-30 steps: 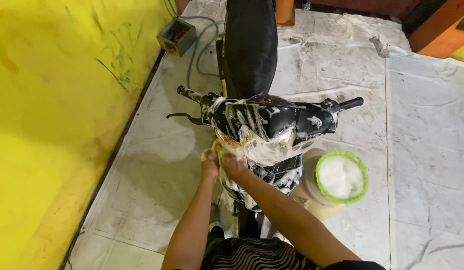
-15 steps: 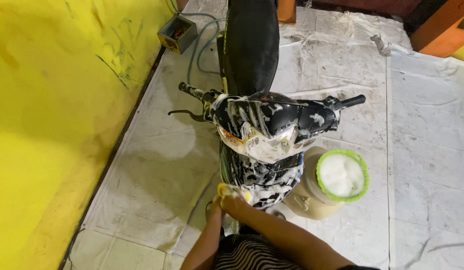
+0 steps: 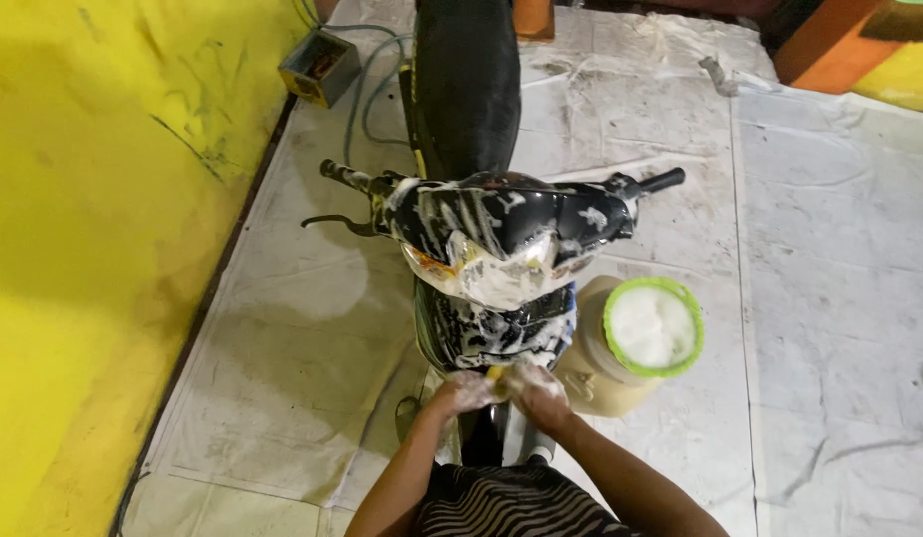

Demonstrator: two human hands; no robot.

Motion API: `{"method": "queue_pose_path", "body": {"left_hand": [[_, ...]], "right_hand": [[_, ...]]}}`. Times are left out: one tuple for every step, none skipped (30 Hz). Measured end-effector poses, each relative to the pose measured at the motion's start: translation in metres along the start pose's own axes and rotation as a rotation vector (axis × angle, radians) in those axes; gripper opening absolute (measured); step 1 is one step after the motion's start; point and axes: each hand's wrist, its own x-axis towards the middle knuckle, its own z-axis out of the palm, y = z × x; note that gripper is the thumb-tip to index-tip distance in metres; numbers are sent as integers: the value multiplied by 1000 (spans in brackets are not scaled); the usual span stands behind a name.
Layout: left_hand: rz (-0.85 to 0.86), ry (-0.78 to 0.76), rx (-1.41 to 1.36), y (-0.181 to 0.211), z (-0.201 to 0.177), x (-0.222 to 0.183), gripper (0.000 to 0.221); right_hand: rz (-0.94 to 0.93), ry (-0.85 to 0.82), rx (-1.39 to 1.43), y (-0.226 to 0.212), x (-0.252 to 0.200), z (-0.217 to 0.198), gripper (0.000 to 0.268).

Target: The person scrubs the front and handlebar area of a motorcycle with a soapy sponge, repeatedly dipping it into a bucket of soapy water. They then rinse the motorcycle using a hose.

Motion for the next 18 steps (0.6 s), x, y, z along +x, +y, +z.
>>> {"method": "queue_pose_path", "body": {"left_hand": [[92,61,-114,16,2,-15,40],[182,123,-229,32,4,-29,32],[185,119,-226,39,2,-25,32],[194,203,-289,47,1,-21,33],[205,296,-353,54,-4,-19,34],[209,299,-350,64,-8,-26,34],[274,283,-253,72,-10,-32,29],[337,267,-155,81,-13,-39,25],[338,271,-158,80,-16,-33,25],[353,244,-106,79,-18,-28,22],[370,213,-55,80,-19,-19,19],[373,212,-57,82,-16,-18,19],[362,253,108,84,-12,-16,22],[350,293,273,87,-9,-15,26],[350,292,271,78,-13,-6,26],[333,361,309,70,-17,3,32],[316,432,349,63,-23,11,39],[318,433,348,74,-11,-7,39]], "right_hand": [[299,-65,520,1,5,-25,27],[600,-123,1041,1,11,-50,32],[601,-117,1038,-5,-20,-4,32],[645,-174,641,4,-48,45,36],[668,-224,249,32,-71,102,42],[666,-219,251,27,-51,64,42],[769,-55,294,22,-33,25,29],[869,113,336,18,-15,-14,22],[866,111,338,20,-6,-15,22],[844,192,299,23,3,-15,19],[821,276,255,28,12,-16,17],[818,277,252,20,35,-26,17],[723,242,339,10,58,-36,19],[626,207,423,1,81,-46,25],[625,205,422,3,72,-12,25],[297,126,131,4,63,21,21],[-33,45,-156,6,55,56,20],[-34,47,-156,-8,80,38,20]]}}
